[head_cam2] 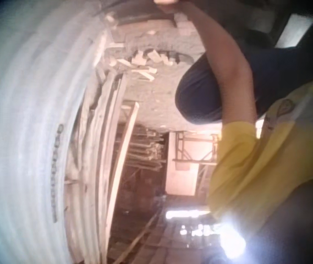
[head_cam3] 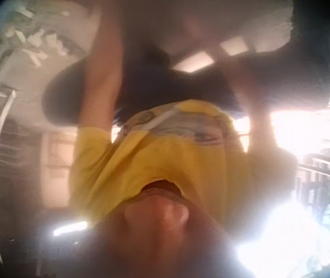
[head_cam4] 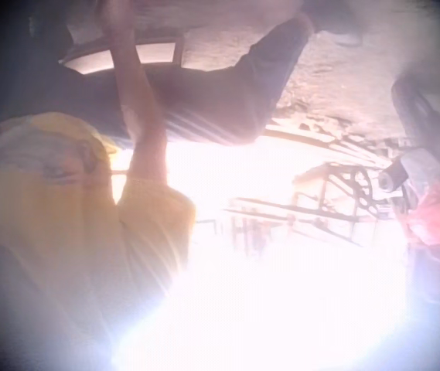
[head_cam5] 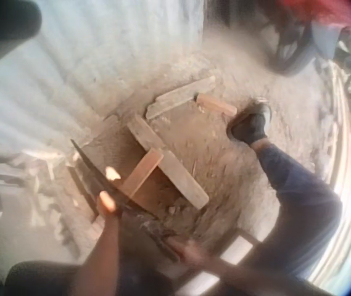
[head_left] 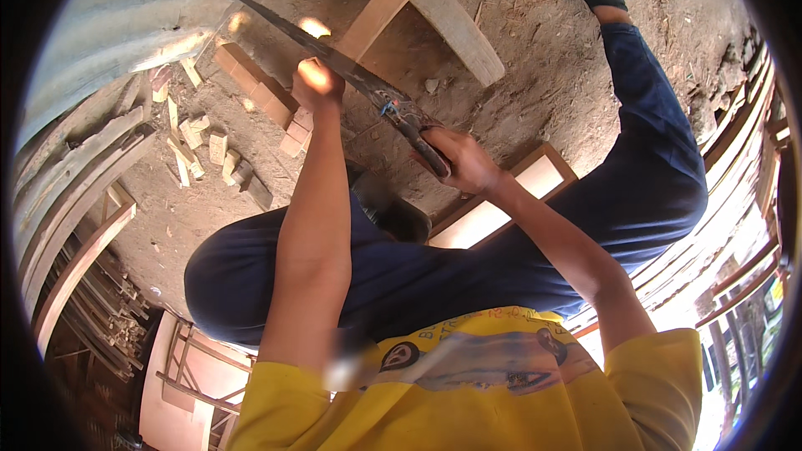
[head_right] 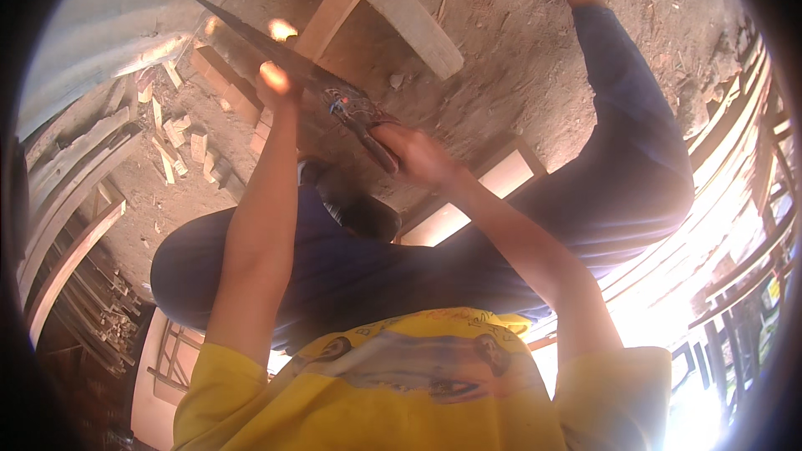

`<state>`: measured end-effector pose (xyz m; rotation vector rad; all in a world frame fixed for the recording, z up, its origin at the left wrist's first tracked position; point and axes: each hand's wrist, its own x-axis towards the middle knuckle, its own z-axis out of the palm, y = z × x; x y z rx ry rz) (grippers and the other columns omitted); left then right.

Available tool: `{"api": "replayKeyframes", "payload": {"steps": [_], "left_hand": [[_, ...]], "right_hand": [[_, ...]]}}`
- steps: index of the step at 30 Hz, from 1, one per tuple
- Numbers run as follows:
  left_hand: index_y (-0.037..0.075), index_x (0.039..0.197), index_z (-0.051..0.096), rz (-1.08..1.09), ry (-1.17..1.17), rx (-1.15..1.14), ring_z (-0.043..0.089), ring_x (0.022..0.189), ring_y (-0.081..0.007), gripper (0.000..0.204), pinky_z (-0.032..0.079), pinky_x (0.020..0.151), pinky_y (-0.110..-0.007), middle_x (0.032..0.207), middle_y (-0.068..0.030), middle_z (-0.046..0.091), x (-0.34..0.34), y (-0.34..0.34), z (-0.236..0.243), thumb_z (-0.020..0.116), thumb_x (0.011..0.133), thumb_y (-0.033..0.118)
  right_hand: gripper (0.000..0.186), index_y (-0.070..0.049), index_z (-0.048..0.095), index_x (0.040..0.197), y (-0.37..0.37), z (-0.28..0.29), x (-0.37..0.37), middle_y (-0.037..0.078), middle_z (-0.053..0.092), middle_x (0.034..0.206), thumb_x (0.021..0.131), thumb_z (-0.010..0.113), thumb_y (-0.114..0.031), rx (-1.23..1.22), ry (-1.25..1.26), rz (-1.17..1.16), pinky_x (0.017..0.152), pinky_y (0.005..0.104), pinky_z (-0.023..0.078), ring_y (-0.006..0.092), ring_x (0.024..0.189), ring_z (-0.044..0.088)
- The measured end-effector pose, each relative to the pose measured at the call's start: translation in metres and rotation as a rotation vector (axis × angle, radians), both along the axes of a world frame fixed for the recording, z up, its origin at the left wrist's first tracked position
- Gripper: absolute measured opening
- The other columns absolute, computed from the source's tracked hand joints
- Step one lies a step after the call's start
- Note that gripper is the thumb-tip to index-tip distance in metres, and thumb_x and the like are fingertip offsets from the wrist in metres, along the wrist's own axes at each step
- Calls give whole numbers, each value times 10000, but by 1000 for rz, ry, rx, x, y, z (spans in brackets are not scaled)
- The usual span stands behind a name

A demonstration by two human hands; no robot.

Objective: The person sits on the ground and uses a hand saw to cut a small piece of wood held between their legs. They repeatedly saw back and forth to make a cut in the wood.

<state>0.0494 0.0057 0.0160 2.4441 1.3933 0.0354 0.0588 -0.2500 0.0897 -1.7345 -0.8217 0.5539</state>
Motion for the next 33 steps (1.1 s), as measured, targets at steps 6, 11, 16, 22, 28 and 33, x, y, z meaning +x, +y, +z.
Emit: {"api": "replayKeyframes", "payload": {"steps": [6,11,16,22,28,33], "left_hand": [[9,769,697,5,-92,-51,665,829,-408,459,518,684,-469,808,-233,669,3,-2,5,537,869,428],[17,859,649,75,36,-234,637,878,-419,375,495,726,-488,863,-197,676,10,-1,16,510,879,365],[4,769,687,-49,-65,-20,659,847,-411,471,514,717,-459,792,-226,670,5,-4,8,525,881,432],[-12,937,638,83,115,-311,626,945,-433,425,495,775,-482,951,-232,668,14,2,27,474,915,379],[-29,904,646,68,116,-220,628,958,-431,533,494,791,-482,941,-248,664,16,4,19,464,926,471],[-20,919,684,91,138,-219,638,970,-416,542,499,832,-461,958,-261,663,13,11,9,466,867,474]], "right_hand": [[193,-47,548,772,24,9,-7,119,533,616,856,683,-157,-194,20,2,501,413,423,313,544,579],[190,-38,525,720,-34,10,-38,138,528,605,807,679,-107,-138,96,-63,496,405,456,338,517,571],[132,-29,557,751,1,9,-18,170,559,616,783,666,-96,-134,30,-89,522,406,480,364,554,597],[112,-13,576,768,4,43,0,163,537,565,800,657,-84,-193,250,-111,499,376,449,312,506,596],[117,0,583,773,-6,56,-7,135,541,558,820,658,-77,-233,185,-83,490,357,445,262,470,578],[103,20,600,795,-15,79,4,93,560,567,858,629,-57,-311,328,-131,478,329,437,148,471,562]]}}
